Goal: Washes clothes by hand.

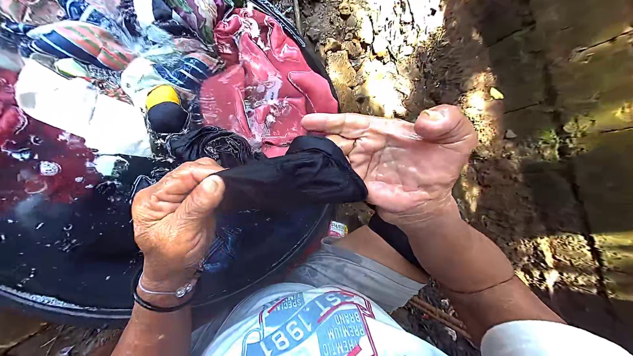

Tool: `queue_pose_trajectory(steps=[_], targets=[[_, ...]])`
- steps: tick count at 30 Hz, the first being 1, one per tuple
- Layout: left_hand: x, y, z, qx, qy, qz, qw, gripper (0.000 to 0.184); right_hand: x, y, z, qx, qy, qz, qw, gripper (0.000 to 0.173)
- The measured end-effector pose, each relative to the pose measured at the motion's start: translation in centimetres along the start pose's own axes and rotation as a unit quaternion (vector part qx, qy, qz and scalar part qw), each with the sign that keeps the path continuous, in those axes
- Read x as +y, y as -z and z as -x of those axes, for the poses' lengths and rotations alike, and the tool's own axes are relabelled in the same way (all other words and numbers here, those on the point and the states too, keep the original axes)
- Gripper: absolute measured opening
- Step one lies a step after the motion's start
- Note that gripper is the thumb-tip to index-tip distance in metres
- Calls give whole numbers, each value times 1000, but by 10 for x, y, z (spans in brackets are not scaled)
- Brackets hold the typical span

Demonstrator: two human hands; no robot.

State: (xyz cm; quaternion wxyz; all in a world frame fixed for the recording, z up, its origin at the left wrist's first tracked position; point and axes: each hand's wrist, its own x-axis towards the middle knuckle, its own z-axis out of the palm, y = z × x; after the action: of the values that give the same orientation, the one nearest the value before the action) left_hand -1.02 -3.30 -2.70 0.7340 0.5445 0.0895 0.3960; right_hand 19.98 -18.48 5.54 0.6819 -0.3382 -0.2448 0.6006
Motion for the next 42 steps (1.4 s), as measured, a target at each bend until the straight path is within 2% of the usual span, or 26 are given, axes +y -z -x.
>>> queue_pose_trajectory(steps=[7, 13, 22, 25, 27, 31, 34, 38, 42], targets=[[2, -5, 1, 3, 18, 18, 1000, 26, 0, 2, -1, 7, -16, -20, 1000, 70], [4, -7, 0, 0, 29, 34, 999, 28, 0, 2, 0, 3, -24, -46, 999, 70], [4, -8, -1, -5, 43, 10, 999, 27, 2, -1, 4, 7, 40, 4, 999, 62], [4, -8, -1, -10, 45, -8, 999, 23, 2, -5, 2, 19, 13, -11, 1000, 63], [4, -9, -1, -20, 49, -31, 998, 12, 3, -7, 1, 24, -11, -38, 999, 65], [4, -17, -1, -63, 27, -129, 989, 18, 5, -9, -1, 40, -38, -64, 996, 65], [-1, -18, 0, -74, 5, -184, 980, 5, 5, -10, -1, 44, -42, -71, 996, 66], [-1, -4, 0, -58, 44, -122, 990, 12, 1, -10, 0, 39, -46, -66, 996, 68], [5, 15, -1, -1, 78, -31, 996, 20, 0, -11, 0, 10, -74, -105, 992, 70]])
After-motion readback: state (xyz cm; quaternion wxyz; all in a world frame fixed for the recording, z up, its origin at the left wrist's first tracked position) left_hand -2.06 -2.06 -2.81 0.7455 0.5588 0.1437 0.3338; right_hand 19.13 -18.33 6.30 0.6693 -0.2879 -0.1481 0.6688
